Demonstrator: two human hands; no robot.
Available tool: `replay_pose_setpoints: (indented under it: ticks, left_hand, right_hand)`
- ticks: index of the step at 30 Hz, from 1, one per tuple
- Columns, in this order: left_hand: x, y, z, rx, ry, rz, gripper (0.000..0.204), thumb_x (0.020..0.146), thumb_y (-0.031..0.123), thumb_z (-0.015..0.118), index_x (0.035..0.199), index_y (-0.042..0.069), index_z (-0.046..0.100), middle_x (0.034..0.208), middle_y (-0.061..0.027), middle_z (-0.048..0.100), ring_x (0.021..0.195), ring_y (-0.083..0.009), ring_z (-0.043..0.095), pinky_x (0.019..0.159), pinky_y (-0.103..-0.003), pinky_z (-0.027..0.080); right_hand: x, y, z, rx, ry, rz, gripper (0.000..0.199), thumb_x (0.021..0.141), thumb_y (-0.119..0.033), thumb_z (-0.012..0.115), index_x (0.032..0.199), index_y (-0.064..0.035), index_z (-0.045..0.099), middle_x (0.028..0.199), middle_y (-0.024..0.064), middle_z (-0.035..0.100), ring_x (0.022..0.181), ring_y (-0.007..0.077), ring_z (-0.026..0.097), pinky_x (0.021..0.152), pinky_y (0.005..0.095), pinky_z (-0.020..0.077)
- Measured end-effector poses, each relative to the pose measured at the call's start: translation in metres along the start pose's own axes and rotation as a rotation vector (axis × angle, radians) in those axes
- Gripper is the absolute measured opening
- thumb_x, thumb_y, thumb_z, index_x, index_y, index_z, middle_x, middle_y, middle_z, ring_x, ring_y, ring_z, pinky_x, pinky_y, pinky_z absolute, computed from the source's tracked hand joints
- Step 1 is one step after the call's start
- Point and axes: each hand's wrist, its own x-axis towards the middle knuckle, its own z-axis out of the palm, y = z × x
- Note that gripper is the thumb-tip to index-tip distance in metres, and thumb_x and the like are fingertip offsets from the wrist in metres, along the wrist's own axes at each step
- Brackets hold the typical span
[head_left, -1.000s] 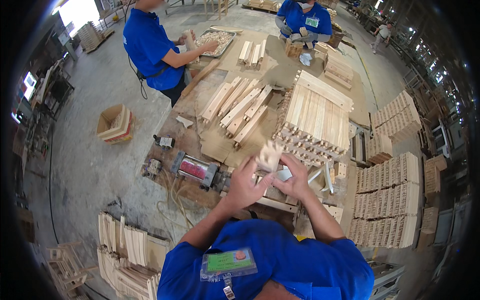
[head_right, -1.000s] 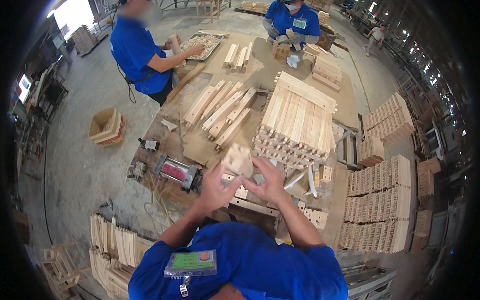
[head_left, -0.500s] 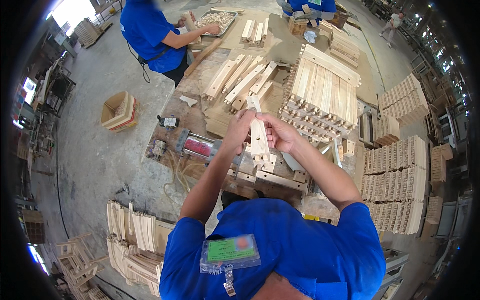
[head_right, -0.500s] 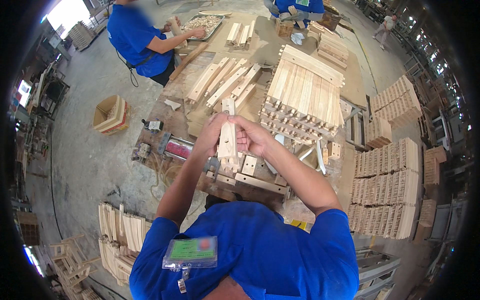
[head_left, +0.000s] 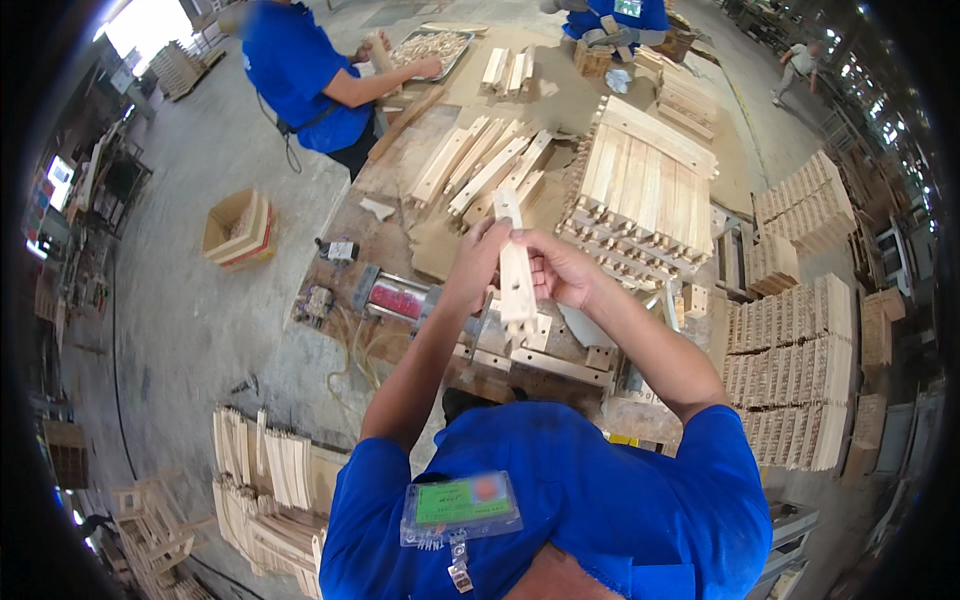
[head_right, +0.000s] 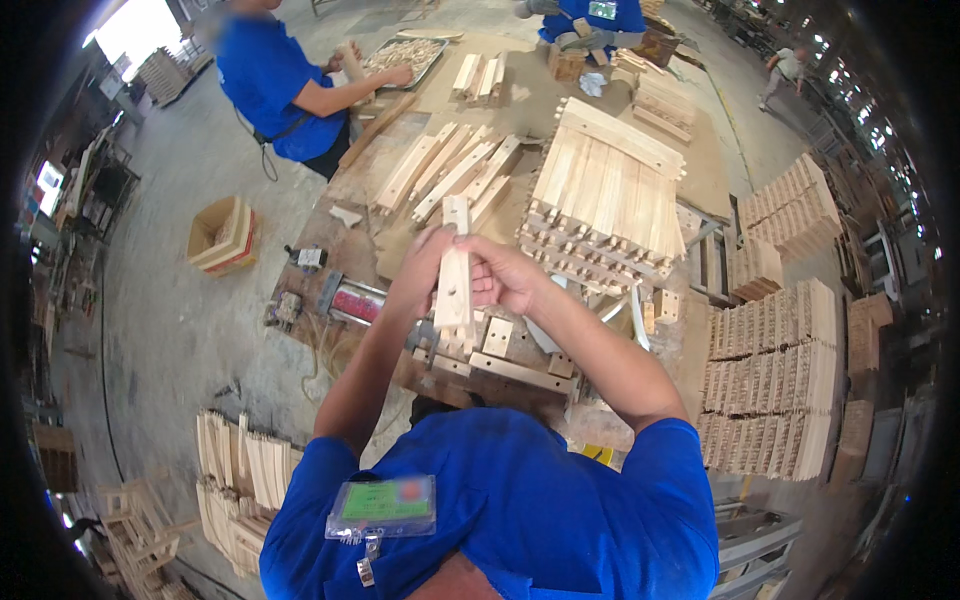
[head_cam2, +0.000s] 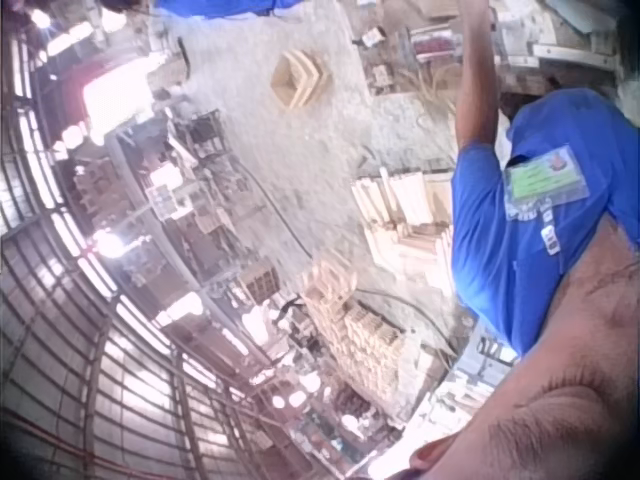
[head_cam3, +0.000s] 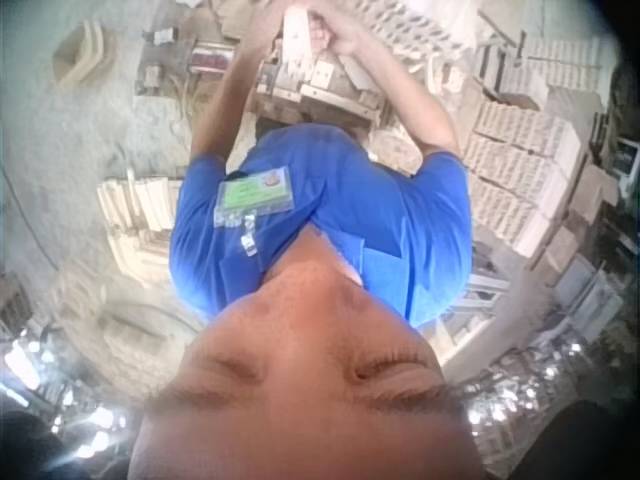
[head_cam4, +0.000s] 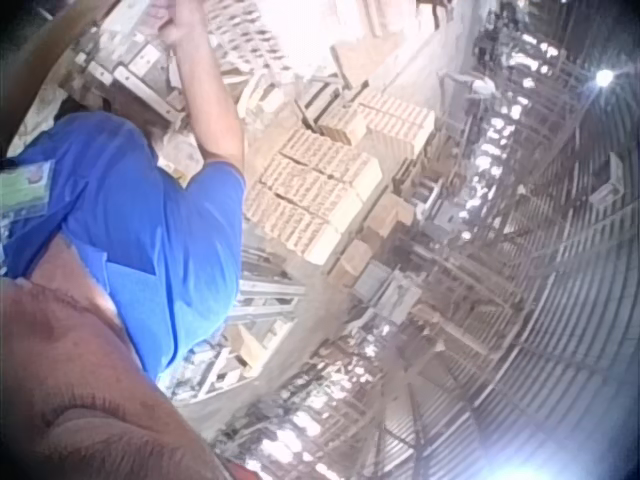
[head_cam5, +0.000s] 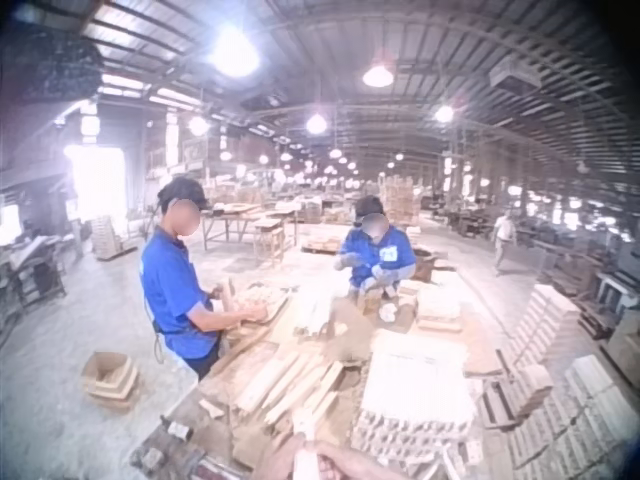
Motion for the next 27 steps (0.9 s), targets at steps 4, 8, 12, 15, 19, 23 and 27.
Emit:
replay_pose_setpoints:
  ticks: [4, 8, 12, 15, 19, 23, 27]
  left_hand:
    - [-0.015, 0.015, 0.003, -0.048, -0.048, 0.065, 0.053, 0.107, 0.036, 0.059, 0.145, -0.001, 0.056, 0.113, -0.0081, 0.069, 0.082, -0.0120, 0.067, 0.064, -0.025, 0.055]
    - [-0.027, 0.023, -0.038, 0.157, 0.060, 0.074, 0.050, 0.109, 0.036, 0.058, 0.145, 0.002, 0.058, 0.110, -0.0057, 0.070, 0.080, -0.0092, 0.065, 0.061, -0.022, 0.051]
    - [-0.019, 0.001, -0.059, 0.228, 0.105, 0.001, 0.046, 0.107, 0.032, 0.062, 0.142, 0.003, 0.061, 0.105, -0.0035, 0.071, 0.079, -0.0081, 0.063, 0.062, -0.022, 0.050]
    - [-0.002, -0.015, -0.053, 0.289, 0.008, -0.069, 0.045, 0.105, 0.029, 0.066, 0.142, 0.003, 0.061, 0.105, -0.0030, 0.071, 0.079, -0.0079, 0.063, 0.064, -0.022, 0.050]
    - [0.006, -0.021, -0.048, 0.317, -0.004, -0.109, 0.046, 0.103, 0.027, 0.066, 0.140, 0.001, 0.062, 0.101, -0.0029, 0.071, 0.081, -0.0089, 0.064, 0.068, -0.023, 0.050]
    - [0.021, -0.025, -0.053, 0.409, 0.039, -0.106, 0.049, 0.101, 0.029, 0.068, 0.140, 0.000, 0.063, 0.098, -0.0030, 0.069, 0.081, -0.0103, 0.063, 0.068, -0.026, 0.050]
    - [0.049, -0.034, -0.056, 0.481, 0.007, -0.085, 0.048, 0.100, 0.031, 0.068, 0.137, 0.000, 0.064, 0.098, -0.0040, 0.069, 0.080, -0.0114, 0.064, 0.069, -0.027, 0.051]
  right_hand:
    - [-0.034, -0.038, 0.007, -0.446, 0.062, -0.134, 0.033, 0.095, -0.029, 0.078, 0.109, -0.0002, 0.070, 0.091, 0.0092, 0.074, 0.072, 0.0144, 0.072, 0.059, 0.0262, 0.0616]
    - [-0.094, -0.112, 0.004, -1.438, 0.217, -0.551, 0.038, 0.085, -0.034, 0.083, 0.104, -0.0042, 0.069, 0.090, 0.0080, 0.070, 0.076, 0.0171, 0.065, 0.067, 0.0328, 0.0576]
    - [-0.113, -0.192, -0.024, -2.054, 0.482, -0.431, 0.031, 0.078, -0.024, 0.076, 0.101, -0.0076, 0.065, 0.096, 0.0136, 0.065, 0.085, 0.0259, 0.067, 0.073, 0.0432, 0.0564]
    - [-0.095, -0.216, -0.094, -2.293, 0.648, -0.616, 0.032, 0.080, -0.024, 0.073, 0.105, -0.0030, 0.070, 0.103, 0.0192, 0.069, 0.097, 0.0342, 0.070, 0.081, 0.0472, 0.0587]
    - [-0.076, -0.233, -0.119, -2.278, 0.630, -0.398, 0.037, 0.077, -0.028, 0.076, 0.104, -0.0022, 0.070, 0.106, 0.0216, 0.069, 0.102, 0.0388, 0.070, 0.088, 0.0504, 0.0571]
    - [-0.062, -0.238, -0.126, -2.252, 0.619, -0.348, 0.042, 0.079, -0.035, 0.078, 0.107, -0.0041, 0.071, 0.108, 0.0198, 0.069, 0.103, 0.0376, 0.070, 0.090, 0.0491, 0.0570]
    - [-0.057, -0.238, -0.135, -2.259, 0.618, -0.353, 0.049, 0.080, -0.042, 0.080, 0.111, -0.0053, 0.071, 0.110, 0.0187, 0.069, 0.103, 0.0374, 0.070, 0.091, 0.0478, 0.0568]
